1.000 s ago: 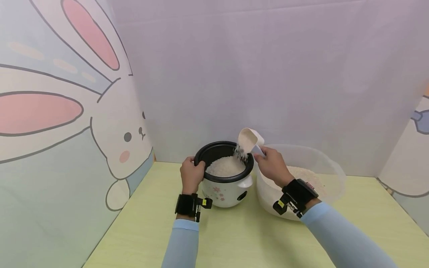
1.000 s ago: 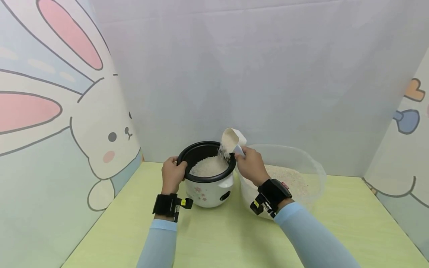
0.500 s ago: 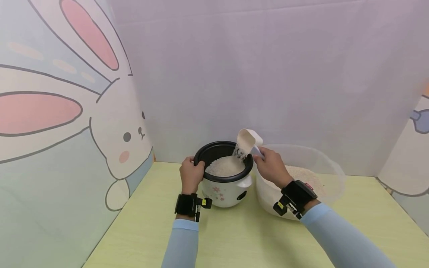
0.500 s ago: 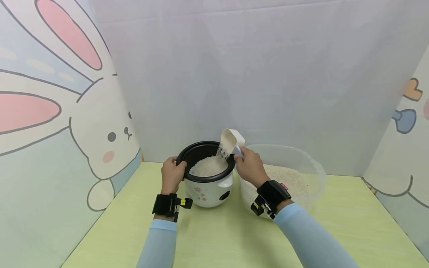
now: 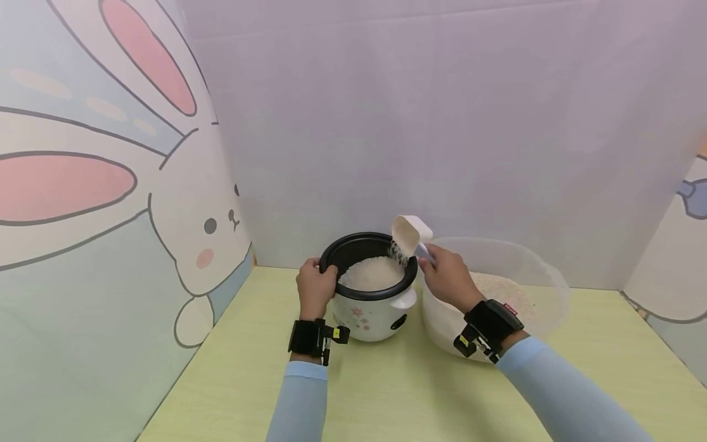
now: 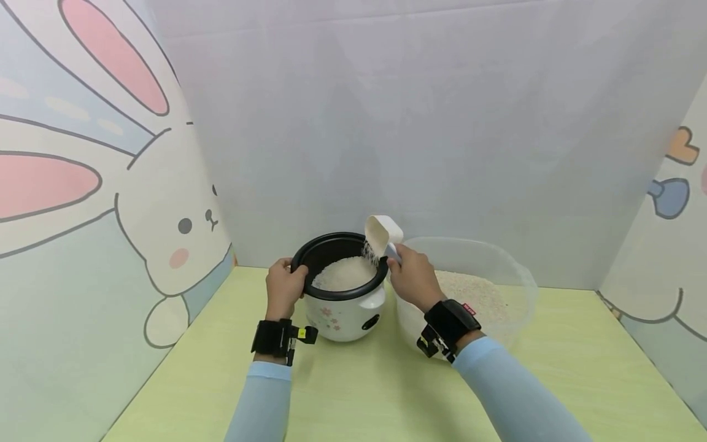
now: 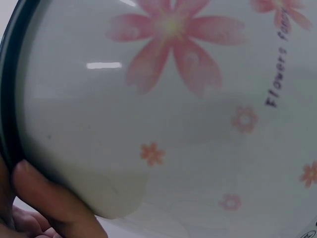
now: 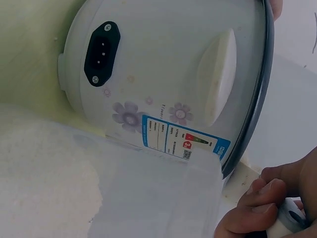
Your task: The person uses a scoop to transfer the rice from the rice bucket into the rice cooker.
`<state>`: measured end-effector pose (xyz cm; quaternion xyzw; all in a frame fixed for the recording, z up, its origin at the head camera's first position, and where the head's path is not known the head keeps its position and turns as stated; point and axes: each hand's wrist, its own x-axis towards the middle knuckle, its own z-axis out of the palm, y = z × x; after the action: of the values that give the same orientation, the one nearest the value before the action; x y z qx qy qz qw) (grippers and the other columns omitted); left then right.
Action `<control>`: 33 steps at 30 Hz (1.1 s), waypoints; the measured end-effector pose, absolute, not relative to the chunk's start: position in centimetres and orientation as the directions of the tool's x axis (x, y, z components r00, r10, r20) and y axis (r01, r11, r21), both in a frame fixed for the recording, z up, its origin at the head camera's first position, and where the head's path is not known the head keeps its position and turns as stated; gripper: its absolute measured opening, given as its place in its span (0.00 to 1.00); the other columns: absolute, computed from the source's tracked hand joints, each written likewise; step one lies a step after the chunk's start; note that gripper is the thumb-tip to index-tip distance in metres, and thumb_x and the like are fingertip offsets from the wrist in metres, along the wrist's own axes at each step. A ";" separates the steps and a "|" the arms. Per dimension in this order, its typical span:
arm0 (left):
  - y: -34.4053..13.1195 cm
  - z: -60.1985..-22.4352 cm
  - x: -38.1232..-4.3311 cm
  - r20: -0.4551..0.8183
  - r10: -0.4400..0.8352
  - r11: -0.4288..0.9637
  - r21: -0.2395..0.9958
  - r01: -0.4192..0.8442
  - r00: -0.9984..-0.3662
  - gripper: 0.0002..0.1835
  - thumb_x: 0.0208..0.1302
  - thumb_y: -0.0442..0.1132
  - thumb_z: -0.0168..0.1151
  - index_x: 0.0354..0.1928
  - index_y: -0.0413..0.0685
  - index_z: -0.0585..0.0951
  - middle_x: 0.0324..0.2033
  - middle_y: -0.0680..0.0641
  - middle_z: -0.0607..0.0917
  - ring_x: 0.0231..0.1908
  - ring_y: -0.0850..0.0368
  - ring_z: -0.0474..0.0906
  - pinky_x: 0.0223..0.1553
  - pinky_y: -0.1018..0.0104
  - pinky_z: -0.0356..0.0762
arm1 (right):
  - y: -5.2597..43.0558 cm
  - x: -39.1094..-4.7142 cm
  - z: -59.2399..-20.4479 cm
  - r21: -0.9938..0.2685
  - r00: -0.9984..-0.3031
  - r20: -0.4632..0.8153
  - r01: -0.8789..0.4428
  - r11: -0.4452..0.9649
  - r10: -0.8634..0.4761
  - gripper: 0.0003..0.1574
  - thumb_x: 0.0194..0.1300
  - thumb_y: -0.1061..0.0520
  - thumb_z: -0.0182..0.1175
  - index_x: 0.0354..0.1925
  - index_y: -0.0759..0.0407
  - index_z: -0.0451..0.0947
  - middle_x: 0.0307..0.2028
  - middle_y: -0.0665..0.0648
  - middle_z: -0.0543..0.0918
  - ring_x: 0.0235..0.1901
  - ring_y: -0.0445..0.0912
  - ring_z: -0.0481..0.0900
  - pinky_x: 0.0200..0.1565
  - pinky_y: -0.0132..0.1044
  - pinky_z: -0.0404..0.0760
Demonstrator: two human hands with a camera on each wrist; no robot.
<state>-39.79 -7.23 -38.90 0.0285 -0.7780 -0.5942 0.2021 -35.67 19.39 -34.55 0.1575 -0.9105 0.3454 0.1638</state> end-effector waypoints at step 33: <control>-7.2 -39.1 -39.9 0.257 -0.295 0.285 0.943 0.172 -0.920 0.19 0.64 0.37 0.60 0.54 0.32 0.80 0.32 0.37 0.84 0.16 0.55 0.75 0.15 0.69 0.74 | 19.0 -35.4 -34.4 -0.447 -0.880 0.422 -0.412 0.794 -0.219 0.25 0.77 0.61 0.54 0.67 0.70 0.70 0.39 0.66 0.85 0.22 0.47 0.73 0.28 0.42 0.69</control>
<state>-39.92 -7.22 -39.06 0.0396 -0.7774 -0.5964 0.1959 -35.39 19.04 -34.38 0.1695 -0.9304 0.2725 0.1772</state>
